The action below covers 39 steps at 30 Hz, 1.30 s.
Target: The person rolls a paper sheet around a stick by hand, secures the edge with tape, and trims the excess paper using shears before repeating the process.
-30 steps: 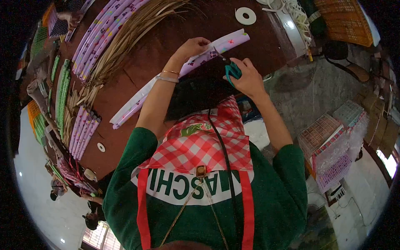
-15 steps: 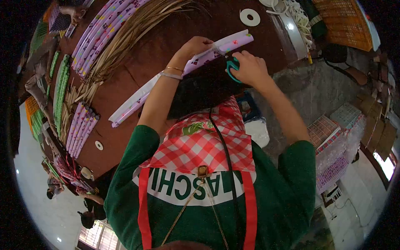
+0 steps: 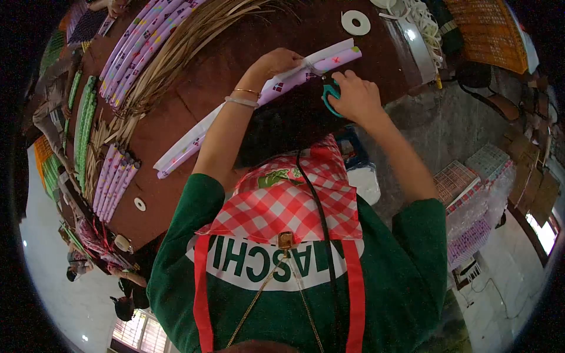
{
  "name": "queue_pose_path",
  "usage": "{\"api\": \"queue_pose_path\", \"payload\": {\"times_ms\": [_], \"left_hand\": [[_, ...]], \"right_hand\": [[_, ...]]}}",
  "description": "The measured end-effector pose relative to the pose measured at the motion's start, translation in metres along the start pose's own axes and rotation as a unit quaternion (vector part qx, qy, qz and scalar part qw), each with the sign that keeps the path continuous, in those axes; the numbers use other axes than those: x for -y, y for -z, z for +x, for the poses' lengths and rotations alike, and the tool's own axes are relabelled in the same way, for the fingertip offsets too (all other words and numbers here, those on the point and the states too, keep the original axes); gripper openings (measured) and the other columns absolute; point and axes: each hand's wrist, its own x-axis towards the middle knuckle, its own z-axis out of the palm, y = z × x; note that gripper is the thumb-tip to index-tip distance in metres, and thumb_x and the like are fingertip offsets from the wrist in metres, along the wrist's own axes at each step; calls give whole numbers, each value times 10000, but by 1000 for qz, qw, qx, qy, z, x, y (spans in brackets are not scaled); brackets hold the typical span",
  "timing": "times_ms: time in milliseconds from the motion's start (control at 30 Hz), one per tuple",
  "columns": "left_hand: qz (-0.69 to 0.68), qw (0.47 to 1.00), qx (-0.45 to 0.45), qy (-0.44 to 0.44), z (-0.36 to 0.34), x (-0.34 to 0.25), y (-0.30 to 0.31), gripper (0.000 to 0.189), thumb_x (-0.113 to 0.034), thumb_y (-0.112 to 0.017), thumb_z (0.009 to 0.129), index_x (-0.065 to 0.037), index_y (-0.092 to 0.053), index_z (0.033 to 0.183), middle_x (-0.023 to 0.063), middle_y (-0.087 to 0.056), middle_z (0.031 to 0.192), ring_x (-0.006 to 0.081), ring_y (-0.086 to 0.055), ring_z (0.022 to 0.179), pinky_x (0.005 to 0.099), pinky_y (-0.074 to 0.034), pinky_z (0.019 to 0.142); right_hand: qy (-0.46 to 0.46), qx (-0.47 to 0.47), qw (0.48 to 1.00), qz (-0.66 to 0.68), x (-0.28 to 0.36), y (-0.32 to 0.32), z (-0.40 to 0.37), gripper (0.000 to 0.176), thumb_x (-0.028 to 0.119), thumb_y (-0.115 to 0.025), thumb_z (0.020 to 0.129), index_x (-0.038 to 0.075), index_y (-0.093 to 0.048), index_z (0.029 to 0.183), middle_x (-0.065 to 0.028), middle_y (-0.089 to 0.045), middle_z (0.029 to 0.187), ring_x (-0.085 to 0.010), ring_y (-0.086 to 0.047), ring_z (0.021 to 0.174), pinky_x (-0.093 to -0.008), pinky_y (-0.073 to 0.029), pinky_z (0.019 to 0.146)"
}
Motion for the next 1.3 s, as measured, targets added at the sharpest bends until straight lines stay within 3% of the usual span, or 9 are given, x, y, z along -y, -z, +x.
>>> {"api": "queue_pose_path", "payload": {"times_ms": [200,533,833,1000,1100,1300], "left_hand": [[3,999,-6,-44,8,14,-1,275,-212,-549,853,-67,-620,1075,75,-628,1008,165,-548,834,321,-442,706],[25,1000,-8,-11,0,5,0,244,-234,-543,858,-129,-644,1053,56,-634,930,142,-517,743,311,-434,634],[-16,999,0,-35,4,10,-2,267,-205,-549,841,-119,-629,1081,65,-628,980,165,-543,828,333,-443,695],[-110,994,-7,-11,9,17,-6,269,-162,-561,832,-39,-620,1064,78,-624,983,159,-539,853,311,-435,727],[-86,995,-30,-31,17,24,-11,277,-219,-562,793,-107,-642,1033,124,-636,981,231,-595,864,315,-459,752],[-78,997,-21,-14,14,20,-8,287,-192,-589,772,-109,-638,1043,117,-637,988,221,-597,870,313,-464,750]], "right_hand": [[-23,-1,1000,21,2,-6,-2,418,312,-615,703,120,-517,1061,-111,-540,934,-340,-588,782,-452,-460,668],[-20,23,1000,1,4,0,1,425,318,-614,709,95,-513,1056,-128,-538,942,-348,-588,803,-454,-455,693],[-24,12,1000,-5,7,-3,0,413,308,-616,714,93,-509,1052,-135,-535,933,-351,-590,792,-453,-457,682],[-26,19,999,-11,8,1,-4,406,307,-616,719,95,-497,1044,-132,-521,925,-344,-591,788,-446,-459,660],[-22,5,999,-26,5,-1,-5,408,305,-621,716,98,-490,1042,-128,-514,923,-334,-594,776,-442,-465,638],[-4,2,1000,-17,9,3,0,375,281,-632,707,76,-518,1000,-133,-525,896,-334,-598,746,-445,-469,622]]}}
